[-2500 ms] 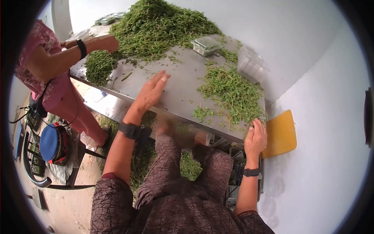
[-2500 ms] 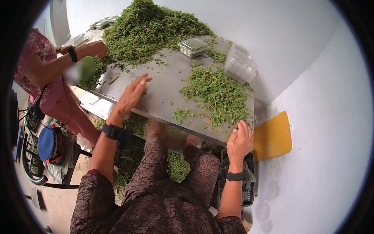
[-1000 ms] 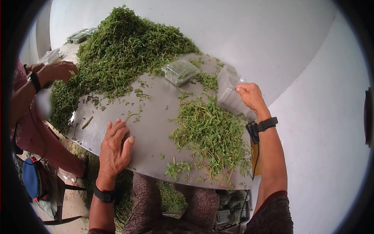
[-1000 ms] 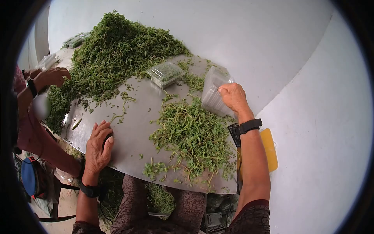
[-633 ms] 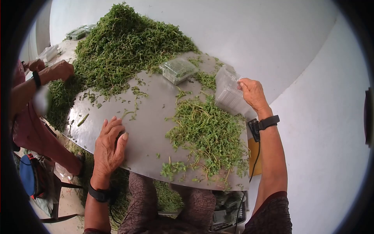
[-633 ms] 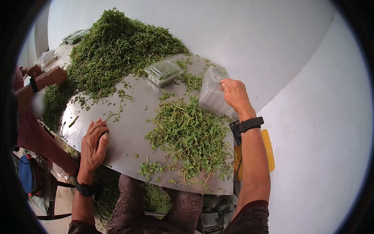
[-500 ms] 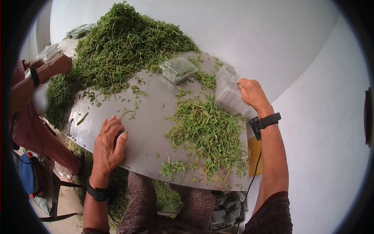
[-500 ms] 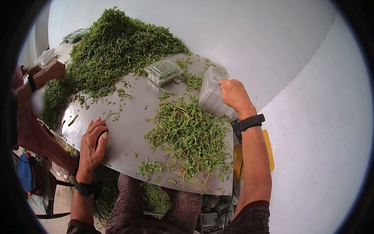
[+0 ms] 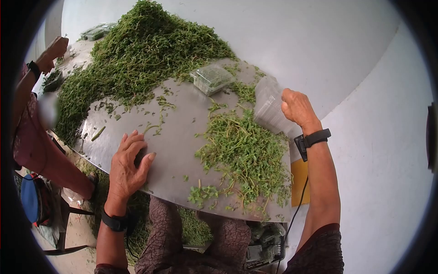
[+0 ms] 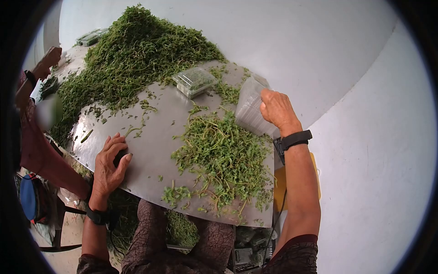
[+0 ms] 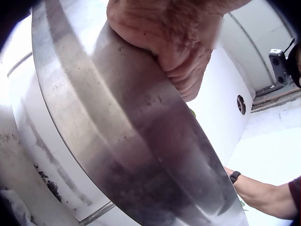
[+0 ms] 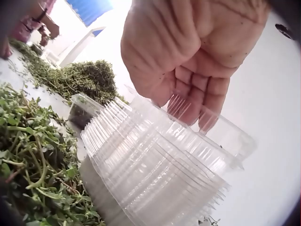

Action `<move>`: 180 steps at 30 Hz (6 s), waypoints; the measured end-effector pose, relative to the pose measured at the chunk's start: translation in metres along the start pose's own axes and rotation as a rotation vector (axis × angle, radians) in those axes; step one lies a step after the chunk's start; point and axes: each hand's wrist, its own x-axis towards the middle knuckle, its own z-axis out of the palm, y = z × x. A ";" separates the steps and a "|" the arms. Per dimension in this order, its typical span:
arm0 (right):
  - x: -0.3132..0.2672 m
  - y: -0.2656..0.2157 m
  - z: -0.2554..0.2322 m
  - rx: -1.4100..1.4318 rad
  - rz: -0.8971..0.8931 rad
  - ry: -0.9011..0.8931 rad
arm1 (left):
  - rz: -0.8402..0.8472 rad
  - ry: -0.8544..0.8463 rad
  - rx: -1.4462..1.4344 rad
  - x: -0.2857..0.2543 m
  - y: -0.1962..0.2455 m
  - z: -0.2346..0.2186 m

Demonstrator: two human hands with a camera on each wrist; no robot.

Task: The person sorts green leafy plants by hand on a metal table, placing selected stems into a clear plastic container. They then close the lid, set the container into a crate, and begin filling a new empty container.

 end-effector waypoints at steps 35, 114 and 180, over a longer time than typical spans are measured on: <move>-0.036 -0.202 -0.001 0.402 -0.619 0.216 | -0.022 0.211 -0.176 -0.005 -0.004 -0.004; -0.019 -0.111 0.043 0.176 0.044 -0.232 | 0.185 0.201 -0.098 -0.014 0.004 0.014; -0.247 -0.153 0.001 0.536 0.273 0.300 | 0.223 0.177 -0.078 -0.006 -0.005 0.014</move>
